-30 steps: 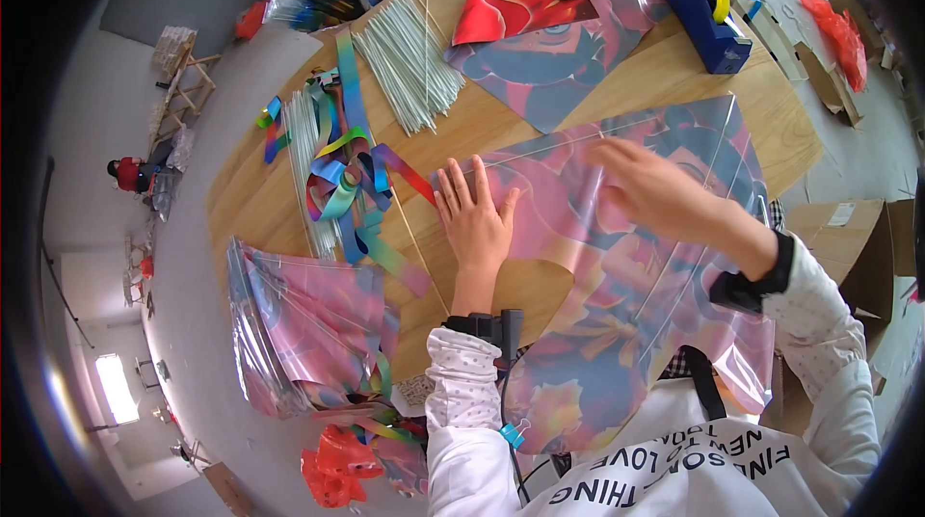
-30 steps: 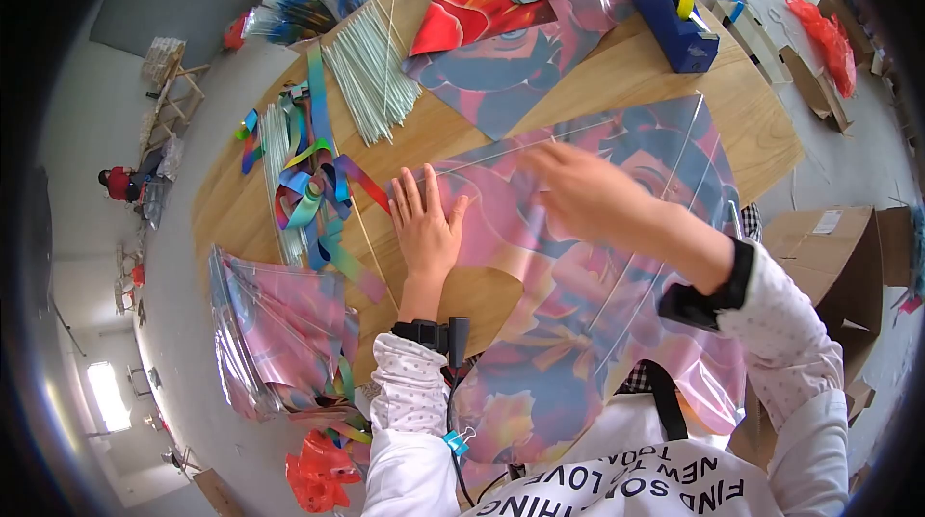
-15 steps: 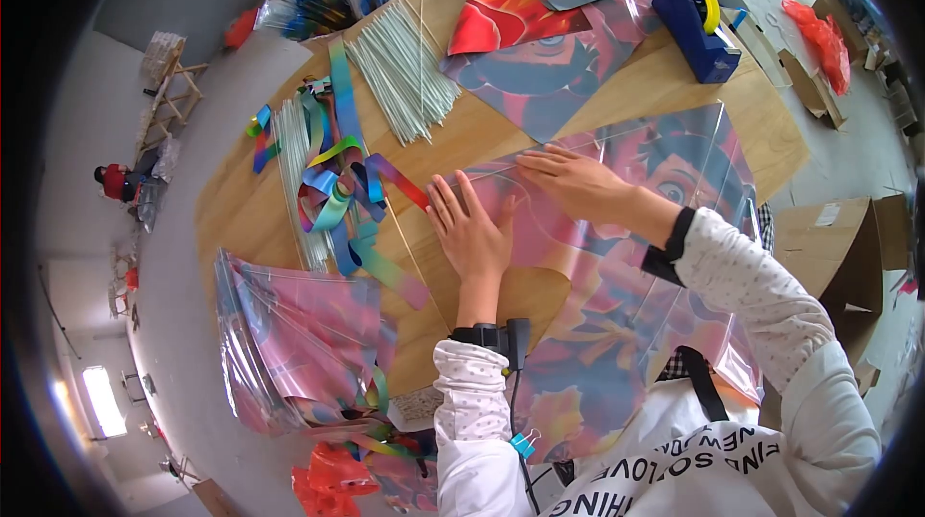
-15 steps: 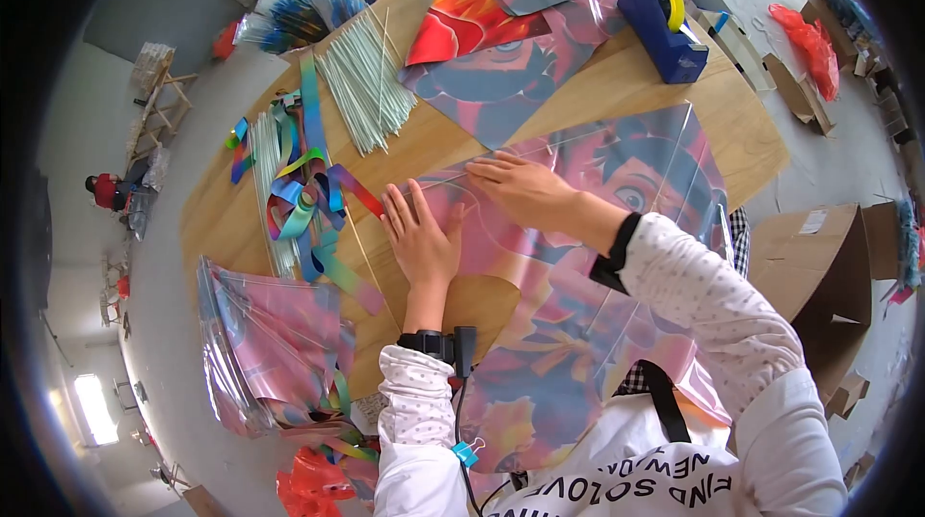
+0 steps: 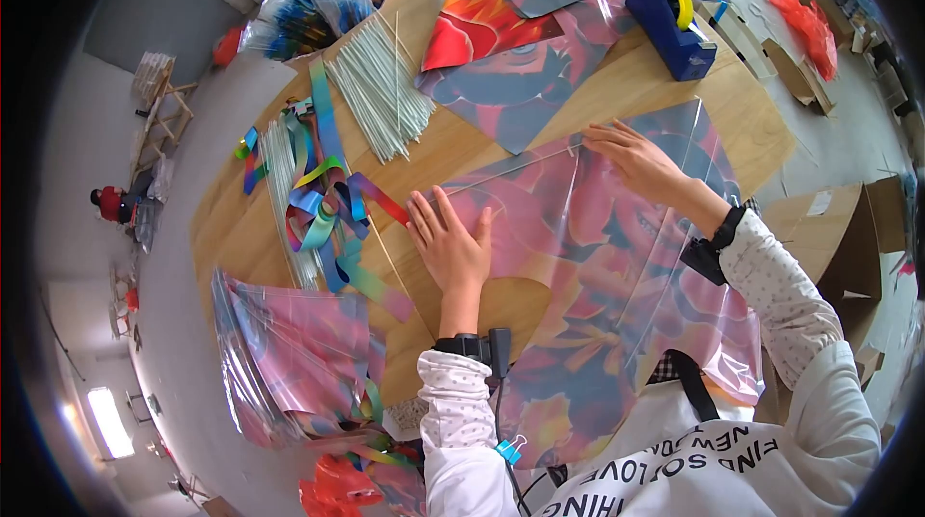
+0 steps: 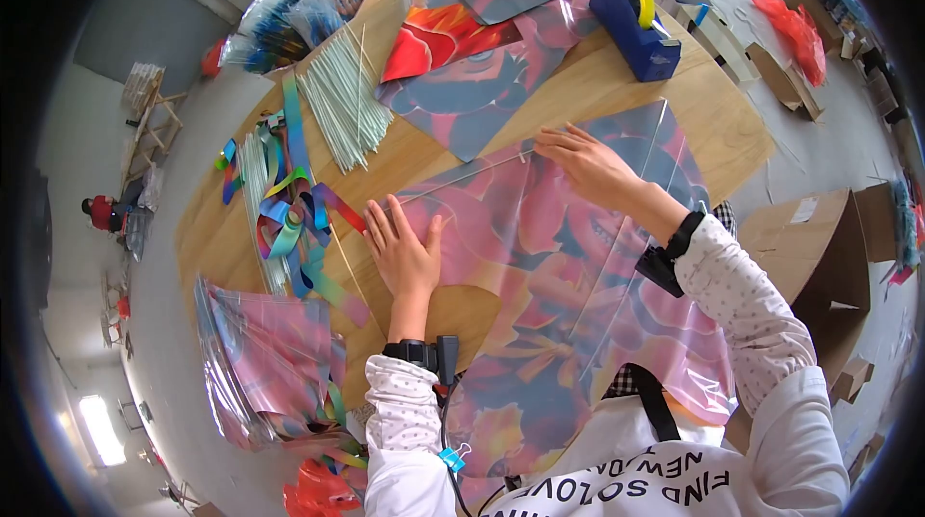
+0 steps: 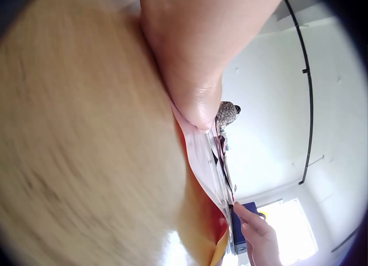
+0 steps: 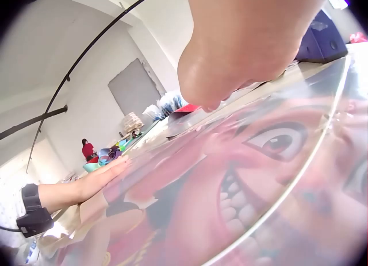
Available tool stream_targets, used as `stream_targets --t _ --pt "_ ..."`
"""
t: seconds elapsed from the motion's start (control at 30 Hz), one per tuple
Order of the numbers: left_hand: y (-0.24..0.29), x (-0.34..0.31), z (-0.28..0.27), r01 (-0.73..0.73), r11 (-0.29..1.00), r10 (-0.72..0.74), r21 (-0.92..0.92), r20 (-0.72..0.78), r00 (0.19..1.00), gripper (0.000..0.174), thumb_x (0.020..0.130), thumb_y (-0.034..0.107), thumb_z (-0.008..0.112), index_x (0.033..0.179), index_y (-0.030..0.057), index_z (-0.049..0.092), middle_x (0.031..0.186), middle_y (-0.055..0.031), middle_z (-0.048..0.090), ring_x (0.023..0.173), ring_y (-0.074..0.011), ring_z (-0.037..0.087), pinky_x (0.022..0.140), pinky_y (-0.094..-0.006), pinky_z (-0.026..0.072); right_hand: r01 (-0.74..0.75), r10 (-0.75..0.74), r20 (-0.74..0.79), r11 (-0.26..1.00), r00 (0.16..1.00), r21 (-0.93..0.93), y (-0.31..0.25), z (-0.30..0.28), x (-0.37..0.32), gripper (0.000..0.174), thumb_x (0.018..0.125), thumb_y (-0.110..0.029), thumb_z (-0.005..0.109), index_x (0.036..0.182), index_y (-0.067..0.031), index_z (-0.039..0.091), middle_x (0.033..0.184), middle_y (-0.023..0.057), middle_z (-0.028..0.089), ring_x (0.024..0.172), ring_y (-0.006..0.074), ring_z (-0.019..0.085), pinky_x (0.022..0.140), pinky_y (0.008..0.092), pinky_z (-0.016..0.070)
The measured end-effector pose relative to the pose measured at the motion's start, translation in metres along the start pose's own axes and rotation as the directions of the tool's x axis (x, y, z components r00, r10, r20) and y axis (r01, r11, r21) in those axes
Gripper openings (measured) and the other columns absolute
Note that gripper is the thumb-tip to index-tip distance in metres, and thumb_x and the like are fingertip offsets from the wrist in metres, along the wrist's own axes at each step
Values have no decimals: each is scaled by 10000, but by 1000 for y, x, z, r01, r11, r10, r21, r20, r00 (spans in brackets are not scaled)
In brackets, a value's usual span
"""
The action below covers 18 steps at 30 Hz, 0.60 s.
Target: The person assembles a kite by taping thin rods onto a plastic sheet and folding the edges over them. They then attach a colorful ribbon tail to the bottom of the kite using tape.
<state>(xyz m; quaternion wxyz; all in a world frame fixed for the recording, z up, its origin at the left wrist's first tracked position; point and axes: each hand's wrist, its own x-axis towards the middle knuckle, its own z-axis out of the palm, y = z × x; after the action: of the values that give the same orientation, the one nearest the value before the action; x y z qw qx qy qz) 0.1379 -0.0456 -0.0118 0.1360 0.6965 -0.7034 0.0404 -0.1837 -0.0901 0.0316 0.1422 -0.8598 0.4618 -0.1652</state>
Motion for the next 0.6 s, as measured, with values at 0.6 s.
stream_targets --t 0.6 --pt "-4 1 2 -18 999 16 32 39 999 835 966 589 460 1519 -10 281 1567 -308 224 1475 -426 200 1190 -525 182 15 -20 -37 993 999 -117 75 -24 -52 544 750 88 571 1285 -8 594 1395 108 553 1339 253 471 1195 392 311"
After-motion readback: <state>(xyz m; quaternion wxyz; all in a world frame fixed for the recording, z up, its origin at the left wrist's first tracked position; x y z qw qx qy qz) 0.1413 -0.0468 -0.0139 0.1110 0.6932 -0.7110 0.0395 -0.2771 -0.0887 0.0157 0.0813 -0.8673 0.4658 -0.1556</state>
